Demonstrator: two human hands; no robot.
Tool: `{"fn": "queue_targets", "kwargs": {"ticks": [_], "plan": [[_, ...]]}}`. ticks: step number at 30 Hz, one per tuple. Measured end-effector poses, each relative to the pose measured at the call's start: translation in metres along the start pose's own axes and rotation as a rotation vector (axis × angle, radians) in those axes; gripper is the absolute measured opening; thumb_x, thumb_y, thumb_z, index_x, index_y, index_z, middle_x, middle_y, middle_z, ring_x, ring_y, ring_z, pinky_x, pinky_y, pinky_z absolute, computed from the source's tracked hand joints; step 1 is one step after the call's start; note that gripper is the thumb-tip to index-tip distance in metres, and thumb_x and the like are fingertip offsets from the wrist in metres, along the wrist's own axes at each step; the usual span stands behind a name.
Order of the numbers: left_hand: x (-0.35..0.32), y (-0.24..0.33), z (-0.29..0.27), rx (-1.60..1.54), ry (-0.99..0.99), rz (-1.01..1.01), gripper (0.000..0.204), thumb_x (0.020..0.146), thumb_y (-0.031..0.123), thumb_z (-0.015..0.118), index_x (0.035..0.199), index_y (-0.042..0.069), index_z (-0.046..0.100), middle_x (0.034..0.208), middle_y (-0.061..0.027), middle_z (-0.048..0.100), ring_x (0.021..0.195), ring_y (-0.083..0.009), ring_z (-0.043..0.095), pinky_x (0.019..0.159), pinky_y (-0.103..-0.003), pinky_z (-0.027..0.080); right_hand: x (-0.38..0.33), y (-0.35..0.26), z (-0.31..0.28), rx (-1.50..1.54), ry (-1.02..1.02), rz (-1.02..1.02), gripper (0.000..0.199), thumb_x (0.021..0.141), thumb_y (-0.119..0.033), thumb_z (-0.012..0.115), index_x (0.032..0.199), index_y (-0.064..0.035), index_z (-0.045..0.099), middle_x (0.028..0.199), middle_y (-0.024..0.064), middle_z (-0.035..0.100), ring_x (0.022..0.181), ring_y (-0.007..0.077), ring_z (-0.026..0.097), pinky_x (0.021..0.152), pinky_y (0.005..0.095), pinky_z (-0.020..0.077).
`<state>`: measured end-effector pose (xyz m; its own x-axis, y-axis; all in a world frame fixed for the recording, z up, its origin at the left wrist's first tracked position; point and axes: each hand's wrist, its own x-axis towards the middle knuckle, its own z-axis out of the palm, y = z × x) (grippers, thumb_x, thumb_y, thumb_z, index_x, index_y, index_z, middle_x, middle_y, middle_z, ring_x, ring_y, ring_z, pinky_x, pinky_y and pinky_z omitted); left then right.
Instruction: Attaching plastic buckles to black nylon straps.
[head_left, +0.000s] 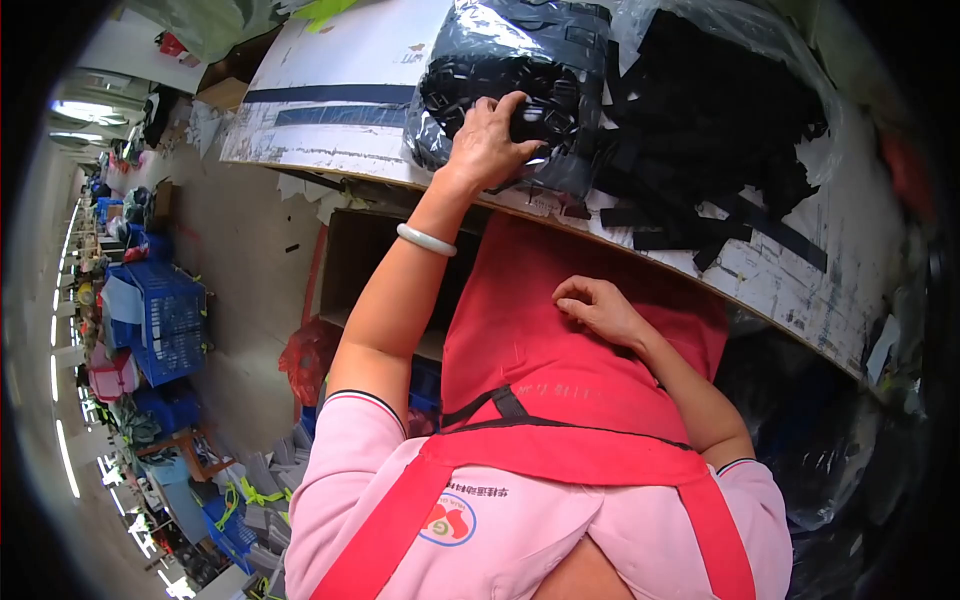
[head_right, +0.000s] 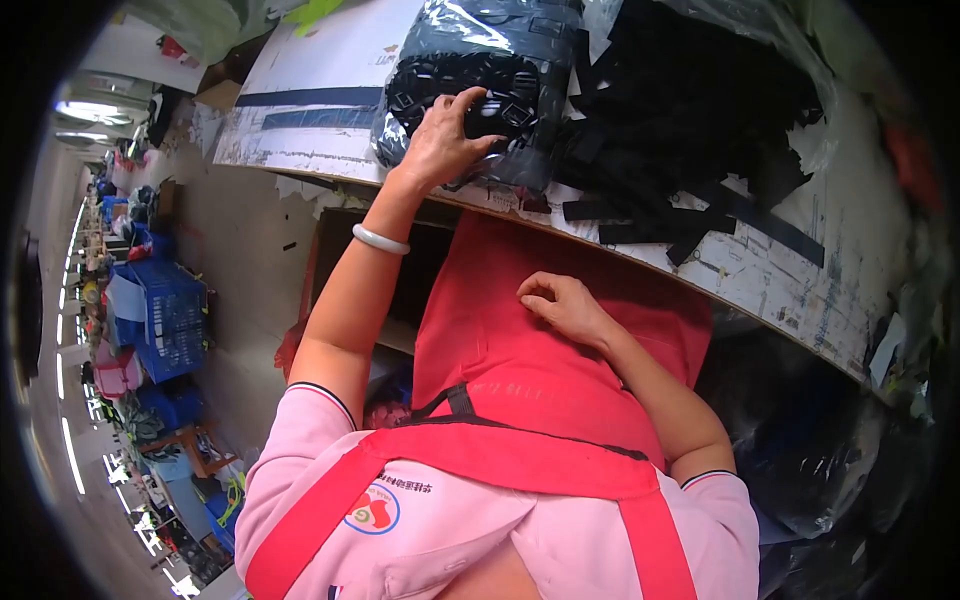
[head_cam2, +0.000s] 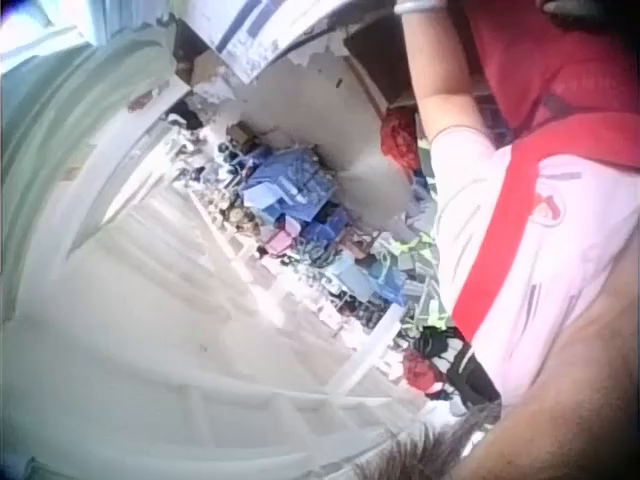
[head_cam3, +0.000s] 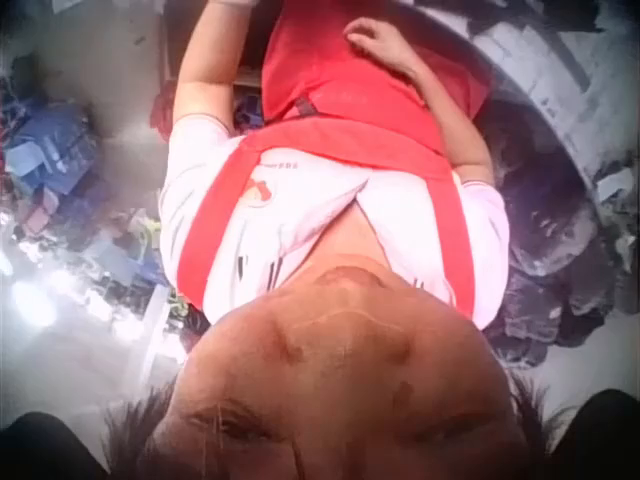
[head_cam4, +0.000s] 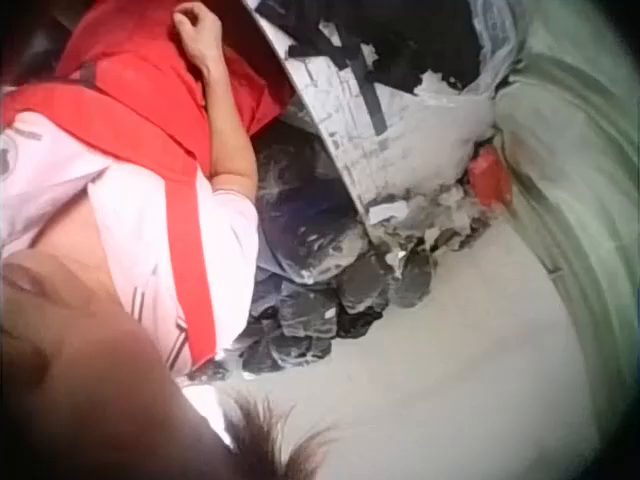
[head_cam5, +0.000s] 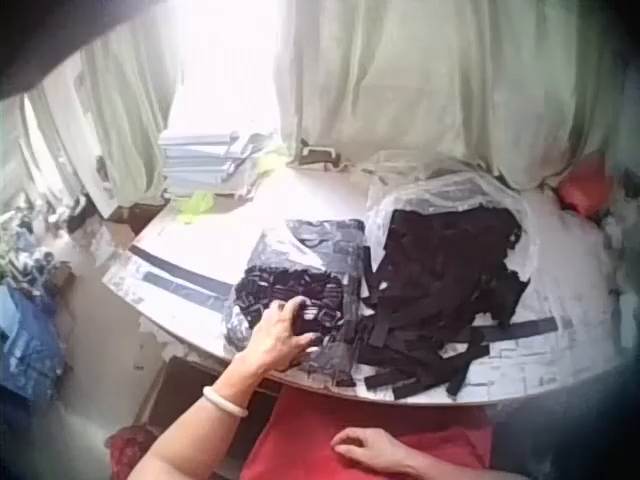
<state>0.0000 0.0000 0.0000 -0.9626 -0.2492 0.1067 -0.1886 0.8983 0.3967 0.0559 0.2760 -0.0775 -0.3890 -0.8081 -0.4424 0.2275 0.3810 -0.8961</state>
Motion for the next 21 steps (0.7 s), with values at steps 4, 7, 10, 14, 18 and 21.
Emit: {"fn": "queue_targets", "kwargs": {"ticks": [4, 7, 10, 14, 18, 21], "plan": [[0.024, -0.019, 0.008, -0.270, 0.173, -0.044, 0.036, 0.070, 0.008, 0.073, 0.106, 0.007, 0.067, 0.101, -0.0112, 0.061, 0.093, -0.0267, 0.062, 0.084, -0.034, 0.049, 0.008, -0.007, -0.014, -0.043, -0.020, 0.017, 0.018, 0.089, -0.010, 0.059, 0.102, 0.0004, 0.063, 0.082, 0.0036, 0.066, 0.074, 0.0087, 0.059, 0.067, 0.0244, 0.0482], [0.029, -0.036, 0.003, -0.373, 0.229, -0.010, 0.021, 0.073, 0.006, 0.073, 0.094, 0.005, 0.071, 0.080, -0.0019, 0.063, 0.073, -0.0129, 0.059, 0.068, -0.026, 0.049, 0.006, -0.008, -0.007, -0.032, -0.028, 0.039, 0.017, 0.089, -0.010, 0.059, 0.102, 0.0005, 0.063, 0.082, 0.0032, 0.065, 0.072, 0.0085, 0.058, 0.066, 0.0244, 0.0480], [0.031, -0.036, -0.015, -0.920, 0.113, -0.296, 0.014, 0.079, 0.010, 0.074, 0.092, 0.006, 0.070, 0.080, 0.0002, 0.062, 0.065, -0.0085, 0.055, 0.055, -0.024, 0.048, 0.005, -0.009, -0.008, 0.002, -0.019, 0.069, 0.017, 0.090, -0.010, 0.058, 0.102, 0.0004, 0.063, 0.081, 0.0030, 0.065, 0.070, 0.0080, 0.057, 0.065, 0.0238, 0.0475], [0.025, -0.039, -0.036, -1.672, 0.085, -0.440, 0.025, 0.085, 0.010, 0.069, 0.109, 0.006, 0.061, 0.087, -0.0037, 0.062, 0.067, -0.0117, 0.053, 0.048, -0.021, 0.040, 0.007, -0.004, -0.008, 0.007, -0.036, 0.020, 0.017, 0.092, -0.012, 0.058, 0.103, -0.0003, 0.062, 0.083, 0.0016, 0.063, 0.068, 0.0071, 0.055, 0.061, 0.0226, 0.0473], [-0.015, -0.007, -0.024, -1.925, -0.066, -0.392, 0.023, 0.089, 0.010, 0.063, 0.111, 0.007, 0.057, 0.092, -0.0051, 0.063, 0.066, -0.0120, 0.053, 0.048, -0.021, 0.039, 0.004, -0.037, -0.014, 0.187, 0.043, -0.048, 0.016, 0.094, -0.015, 0.056, 0.103, -0.0025, 0.062, 0.082, -0.0002, 0.061, 0.070, 0.0057, 0.056, 0.062, 0.0214, 0.0478], [-0.067, 0.033, -0.009, -1.914, -0.211, -0.389, 0.019, 0.089, 0.010, 0.063, 0.107, 0.006, 0.061, 0.093, -0.0056, 0.064, 0.067, -0.0110, 0.056, 0.046, -0.021, 0.041, 0.004, -0.082, -0.022, 0.423, 0.123, -0.120, 0.024, 0.098, -0.024, 0.054, 0.106, -0.0020, 0.060, 0.081, 0.0027, 0.061, 0.062, 0.0063, 0.058, 0.054, 0.0189, 0.0487]]}}
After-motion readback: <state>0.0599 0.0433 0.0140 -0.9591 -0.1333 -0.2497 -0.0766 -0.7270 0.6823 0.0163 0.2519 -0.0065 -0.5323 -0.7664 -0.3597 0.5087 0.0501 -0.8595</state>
